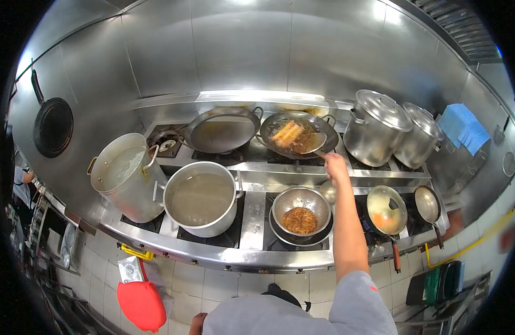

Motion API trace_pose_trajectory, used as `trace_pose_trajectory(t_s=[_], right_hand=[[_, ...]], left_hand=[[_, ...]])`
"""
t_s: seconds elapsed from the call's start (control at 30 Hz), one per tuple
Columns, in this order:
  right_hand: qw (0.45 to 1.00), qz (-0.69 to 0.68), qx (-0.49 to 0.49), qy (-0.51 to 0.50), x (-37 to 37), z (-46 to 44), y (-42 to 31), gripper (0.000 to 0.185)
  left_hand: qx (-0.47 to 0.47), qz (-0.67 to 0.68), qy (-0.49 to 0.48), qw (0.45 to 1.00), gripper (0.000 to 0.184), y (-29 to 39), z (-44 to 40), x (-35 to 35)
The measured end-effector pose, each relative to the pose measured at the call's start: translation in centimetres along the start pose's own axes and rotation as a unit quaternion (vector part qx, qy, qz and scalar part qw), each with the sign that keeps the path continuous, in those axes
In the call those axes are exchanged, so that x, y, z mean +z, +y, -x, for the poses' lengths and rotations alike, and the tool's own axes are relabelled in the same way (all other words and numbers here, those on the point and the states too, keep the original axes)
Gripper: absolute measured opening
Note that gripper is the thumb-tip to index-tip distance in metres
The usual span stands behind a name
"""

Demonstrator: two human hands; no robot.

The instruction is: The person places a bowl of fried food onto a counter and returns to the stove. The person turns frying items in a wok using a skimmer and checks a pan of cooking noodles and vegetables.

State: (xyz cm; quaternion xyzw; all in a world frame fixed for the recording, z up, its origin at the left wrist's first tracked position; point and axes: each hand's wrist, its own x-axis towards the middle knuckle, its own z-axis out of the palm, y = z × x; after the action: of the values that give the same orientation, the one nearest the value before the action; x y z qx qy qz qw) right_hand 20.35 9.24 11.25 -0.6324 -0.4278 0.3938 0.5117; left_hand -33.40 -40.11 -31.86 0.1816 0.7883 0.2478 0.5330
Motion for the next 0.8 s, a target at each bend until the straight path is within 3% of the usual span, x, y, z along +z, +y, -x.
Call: trace_pose_trajectory(t_s=[0.17,0.23,0.4,0.5,0.63,0.8], right_hand=[[0.99,-0.129,0.049,-0.037,1.9,-0.1,2.5,0.014],[0.968,-0.226,0.094,-0.061,3.3,-0.5,4.5,0.014],[0.919,-0.374,0.109,-0.055,5.5,-1.1,7.2,0.023],[0.908,-0.404,0.106,-0.036,6.5,-0.5,7.3,0.01],[0.911,-0.405,0.071,-0.041,6.8,0.5,7.8,0.024],[0.93,-0.361,0.06,-0.029,5.2,1.5,7.3,0.03]], left_hand=[[0.031,0.019,-0.021,0.999,0.025,-2.4,-1.8,0.1],[0.0,0.047,-0.027,0.998,0.025,-1.7,-0.8,0.3],[0.056,-0.018,-0.001,0.998,0.023,0.4,1.0,0.5],[0.06,-0.007,0.002,0.998,0.022,0.5,0.8,0.7],[0.025,0.038,-0.006,0.999,0.022,-0.2,0.3,0.7],[0.018,-0.001,0.006,1.0,0.024,0.2,1.0,0.4]])
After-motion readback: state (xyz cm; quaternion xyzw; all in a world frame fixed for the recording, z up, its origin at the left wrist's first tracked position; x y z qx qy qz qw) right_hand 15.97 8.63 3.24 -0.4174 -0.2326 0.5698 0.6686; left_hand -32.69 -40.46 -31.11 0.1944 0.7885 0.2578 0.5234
